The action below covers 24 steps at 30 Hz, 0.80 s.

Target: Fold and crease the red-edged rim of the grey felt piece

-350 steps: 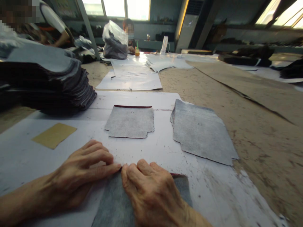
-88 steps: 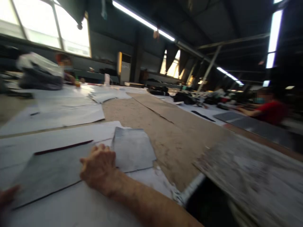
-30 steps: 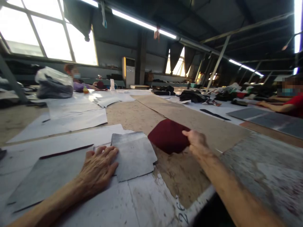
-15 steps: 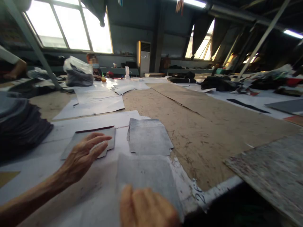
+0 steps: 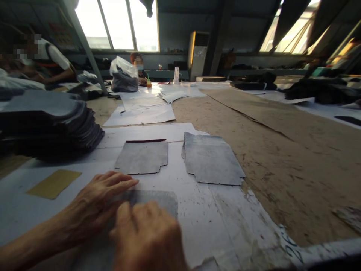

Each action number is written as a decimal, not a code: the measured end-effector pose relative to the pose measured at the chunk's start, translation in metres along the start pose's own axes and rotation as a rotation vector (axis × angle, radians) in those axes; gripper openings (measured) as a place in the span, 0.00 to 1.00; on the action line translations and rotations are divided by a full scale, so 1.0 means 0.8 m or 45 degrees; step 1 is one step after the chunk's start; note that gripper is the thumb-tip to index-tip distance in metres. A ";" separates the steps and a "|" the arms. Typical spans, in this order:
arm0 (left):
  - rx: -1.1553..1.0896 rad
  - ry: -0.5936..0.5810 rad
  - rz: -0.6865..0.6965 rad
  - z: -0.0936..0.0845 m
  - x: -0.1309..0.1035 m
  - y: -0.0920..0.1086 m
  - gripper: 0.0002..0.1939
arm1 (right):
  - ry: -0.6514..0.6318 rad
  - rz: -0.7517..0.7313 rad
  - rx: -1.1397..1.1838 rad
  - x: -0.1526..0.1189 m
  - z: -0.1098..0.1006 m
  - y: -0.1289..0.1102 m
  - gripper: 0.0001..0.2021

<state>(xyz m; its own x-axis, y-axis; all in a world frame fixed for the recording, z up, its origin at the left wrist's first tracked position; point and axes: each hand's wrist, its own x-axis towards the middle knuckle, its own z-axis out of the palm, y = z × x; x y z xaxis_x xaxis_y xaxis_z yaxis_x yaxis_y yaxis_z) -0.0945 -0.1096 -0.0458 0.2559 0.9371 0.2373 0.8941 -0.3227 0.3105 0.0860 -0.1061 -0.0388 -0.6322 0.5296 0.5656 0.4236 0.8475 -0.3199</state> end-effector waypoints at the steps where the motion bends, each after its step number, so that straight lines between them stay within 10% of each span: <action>1: 0.004 0.003 -0.006 0.002 0.001 -0.001 0.19 | -0.019 0.016 -0.027 0.007 -0.006 0.019 0.14; 7: -0.025 0.044 0.022 0.007 0.004 -0.007 0.18 | -0.369 0.089 -0.184 0.022 -0.011 0.074 0.12; 24: -0.092 0.130 0.416 0.010 -0.006 -0.016 0.18 | -0.221 -0.334 -0.180 0.004 -0.011 0.083 0.16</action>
<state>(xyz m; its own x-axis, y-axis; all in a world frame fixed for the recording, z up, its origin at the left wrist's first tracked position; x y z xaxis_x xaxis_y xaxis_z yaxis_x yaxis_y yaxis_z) -0.1042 -0.1090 -0.0582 0.4828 0.7658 0.4247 0.7420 -0.6154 0.2661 0.1176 -0.0485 -0.0518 -0.8274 0.3027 0.4730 0.3099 0.9485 -0.0650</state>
